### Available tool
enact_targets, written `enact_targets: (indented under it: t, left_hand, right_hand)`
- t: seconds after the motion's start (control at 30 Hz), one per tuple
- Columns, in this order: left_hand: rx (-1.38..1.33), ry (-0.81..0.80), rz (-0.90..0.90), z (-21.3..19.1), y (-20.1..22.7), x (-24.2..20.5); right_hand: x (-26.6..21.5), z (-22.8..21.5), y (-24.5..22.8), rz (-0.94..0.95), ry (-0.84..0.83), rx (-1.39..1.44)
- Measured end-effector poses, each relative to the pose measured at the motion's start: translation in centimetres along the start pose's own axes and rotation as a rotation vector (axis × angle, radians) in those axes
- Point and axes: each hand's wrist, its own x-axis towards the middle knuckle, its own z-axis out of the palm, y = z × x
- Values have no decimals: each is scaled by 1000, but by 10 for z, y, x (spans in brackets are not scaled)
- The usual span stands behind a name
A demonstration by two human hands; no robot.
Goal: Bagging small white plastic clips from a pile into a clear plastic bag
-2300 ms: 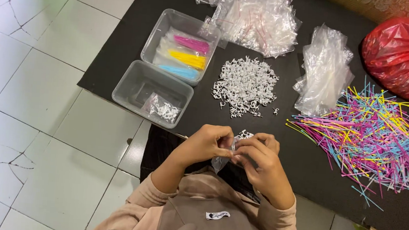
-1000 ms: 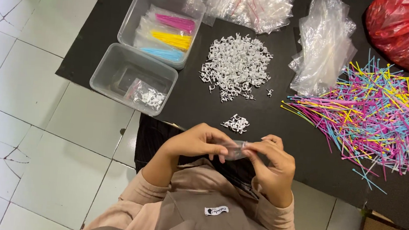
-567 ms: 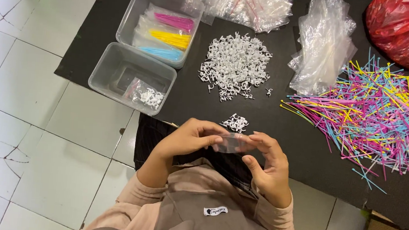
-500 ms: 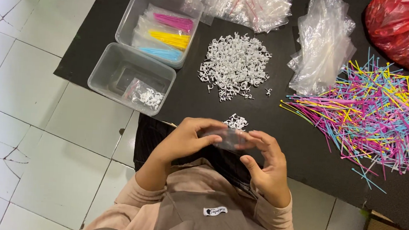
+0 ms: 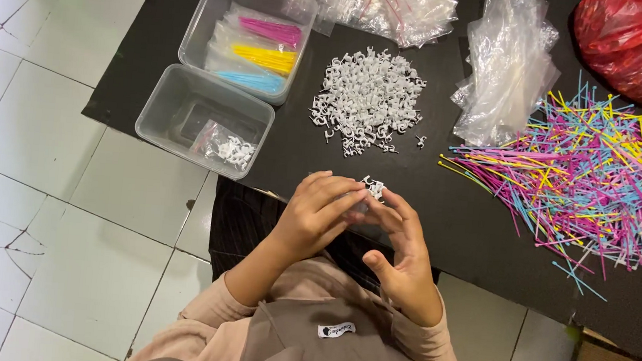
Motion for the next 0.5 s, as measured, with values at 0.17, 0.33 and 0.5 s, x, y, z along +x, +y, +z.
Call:
enact_targets:
  t: [0.17,0.33,0.5]
  left_hand:
    - [-73,12,5,-1,1,2]
    - [-158,11,-7,3,4,2]
    - [-210,0,-21,3,4,3]
  right_hand:
    - [-3,-7,10,-74,55,-353]
    - [6,-2,11,-241,32,-610]
    - [12,0,9,-315,-6,-705]
